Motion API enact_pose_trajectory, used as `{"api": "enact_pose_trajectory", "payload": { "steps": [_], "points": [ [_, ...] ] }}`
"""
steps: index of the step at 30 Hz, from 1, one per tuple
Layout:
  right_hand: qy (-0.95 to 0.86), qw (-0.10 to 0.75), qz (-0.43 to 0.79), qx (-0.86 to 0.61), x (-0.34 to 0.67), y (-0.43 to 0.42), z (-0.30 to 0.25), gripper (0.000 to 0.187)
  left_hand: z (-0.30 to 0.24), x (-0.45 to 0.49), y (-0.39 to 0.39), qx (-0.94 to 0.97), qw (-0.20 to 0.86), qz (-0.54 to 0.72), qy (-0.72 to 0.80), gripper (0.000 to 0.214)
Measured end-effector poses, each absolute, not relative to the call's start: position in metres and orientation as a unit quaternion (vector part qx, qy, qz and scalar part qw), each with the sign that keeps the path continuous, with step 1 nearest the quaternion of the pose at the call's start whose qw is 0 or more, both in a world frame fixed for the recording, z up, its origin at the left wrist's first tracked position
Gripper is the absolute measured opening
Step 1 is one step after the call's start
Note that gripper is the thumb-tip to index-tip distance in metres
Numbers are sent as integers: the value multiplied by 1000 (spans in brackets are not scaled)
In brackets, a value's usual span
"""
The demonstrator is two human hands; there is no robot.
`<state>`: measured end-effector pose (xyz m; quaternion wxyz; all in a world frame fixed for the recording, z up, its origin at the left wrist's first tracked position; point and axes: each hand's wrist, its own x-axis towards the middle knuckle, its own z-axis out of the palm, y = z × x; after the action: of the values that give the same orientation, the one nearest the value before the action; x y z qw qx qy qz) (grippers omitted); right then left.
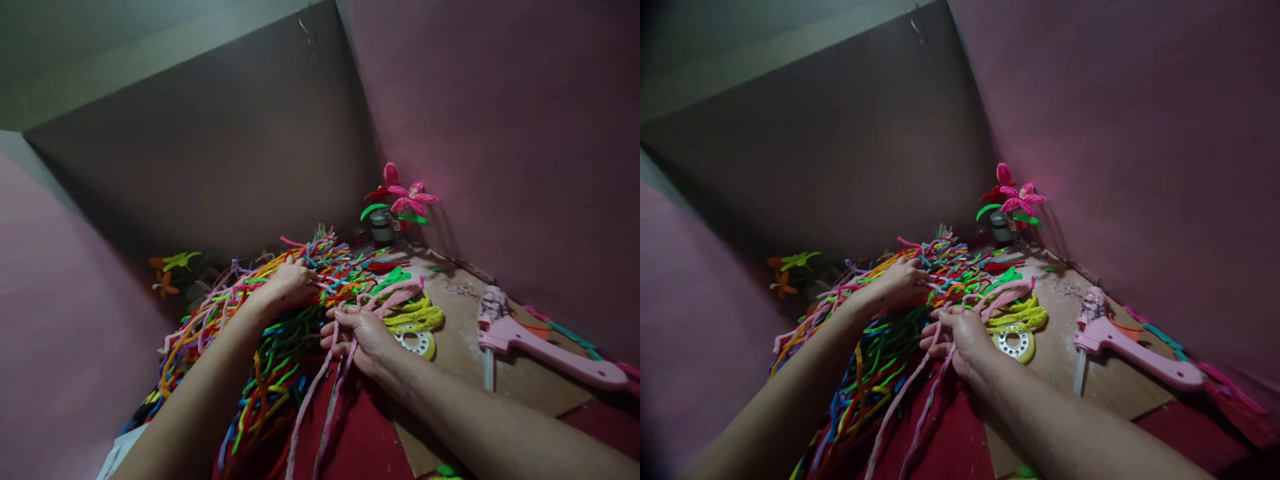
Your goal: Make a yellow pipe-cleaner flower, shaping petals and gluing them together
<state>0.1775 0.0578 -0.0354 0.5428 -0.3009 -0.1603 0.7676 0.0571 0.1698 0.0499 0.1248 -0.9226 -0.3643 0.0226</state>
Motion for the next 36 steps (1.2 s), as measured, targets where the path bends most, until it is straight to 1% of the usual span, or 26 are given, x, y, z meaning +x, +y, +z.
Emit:
{"api": "enact_pose_trajectory", "payload": {
  "steps": [2,4,12,14,20,22,26,28,30,33,34,36],
  "points": [
    [-164,542,769,-296,177,58,-36,8,47,53,169,-914,152,38,-374,26],
    [-167,542,769,-295,176,58,-37,9,43,49,168,-908,172,45,-378,30],
    [-175,536,772,-295,175,57,-39,10,37,42,167,-890,168,15,-423,33],
    [-176,536,772,-292,175,57,-38,10,40,43,168,-880,162,10,-445,35],
    [-182,537,774,-282,175,56,-39,10,62,50,174,-884,99,7,-457,36],
    [-181,537,774,-282,175,56,-39,10,65,51,176,-871,113,-1,-478,37],
    [-182,536,773,-286,175,54,-37,10,62,50,181,-838,167,-21,-519,31],
    [-181,535,773,-289,174,54,-36,10,59,47,183,-829,184,-25,-527,31],
    [-181,533,773,-292,175,53,-35,10,57,42,186,-825,188,-26,-531,37],
    [-184,533,772,-293,175,54,-35,9,62,34,188,-823,182,-37,-537,54],
    [-185,534,771,-293,175,54,-35,9,64,31,188,-825,176,-40,-535,56],
    [-186,534,769,-297,175,55,-35,9,70,26,186,-835,161,-45,-525,51]
  ]
}}
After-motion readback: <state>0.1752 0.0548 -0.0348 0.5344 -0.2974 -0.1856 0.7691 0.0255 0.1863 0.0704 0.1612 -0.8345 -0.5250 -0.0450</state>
